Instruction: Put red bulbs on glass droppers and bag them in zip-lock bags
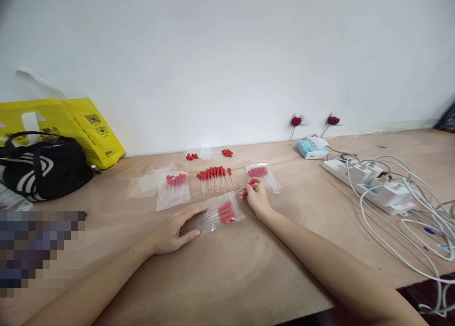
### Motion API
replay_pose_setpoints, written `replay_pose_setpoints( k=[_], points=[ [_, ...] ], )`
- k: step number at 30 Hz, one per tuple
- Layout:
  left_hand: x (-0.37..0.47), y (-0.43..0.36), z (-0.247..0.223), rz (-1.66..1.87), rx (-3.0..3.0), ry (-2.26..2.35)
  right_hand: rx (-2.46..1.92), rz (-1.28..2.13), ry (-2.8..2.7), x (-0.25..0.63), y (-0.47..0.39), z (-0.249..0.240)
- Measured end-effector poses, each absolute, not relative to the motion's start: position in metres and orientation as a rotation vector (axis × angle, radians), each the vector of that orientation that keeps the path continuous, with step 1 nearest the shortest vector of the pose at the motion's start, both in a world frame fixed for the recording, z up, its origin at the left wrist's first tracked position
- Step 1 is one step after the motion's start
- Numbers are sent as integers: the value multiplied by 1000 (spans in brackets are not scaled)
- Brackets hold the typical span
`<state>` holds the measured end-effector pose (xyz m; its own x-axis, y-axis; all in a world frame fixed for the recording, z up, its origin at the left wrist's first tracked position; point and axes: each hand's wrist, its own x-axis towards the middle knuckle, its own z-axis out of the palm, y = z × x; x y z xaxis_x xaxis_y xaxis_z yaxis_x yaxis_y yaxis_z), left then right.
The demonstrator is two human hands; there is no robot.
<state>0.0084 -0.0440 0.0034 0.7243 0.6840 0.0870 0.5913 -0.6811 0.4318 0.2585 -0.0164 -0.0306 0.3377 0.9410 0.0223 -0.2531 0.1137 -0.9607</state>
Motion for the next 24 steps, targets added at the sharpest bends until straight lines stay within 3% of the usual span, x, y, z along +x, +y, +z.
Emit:
replay_pose_setpoints(
  k=[14,24],
  points=[
    [10,-43,3,364,2561,955,-1174,1385,-1292,253,-21,-31],
    [8,-42,0,383,2569,940,-1180,1293,-1217,246,-20,-31]
  ],
)
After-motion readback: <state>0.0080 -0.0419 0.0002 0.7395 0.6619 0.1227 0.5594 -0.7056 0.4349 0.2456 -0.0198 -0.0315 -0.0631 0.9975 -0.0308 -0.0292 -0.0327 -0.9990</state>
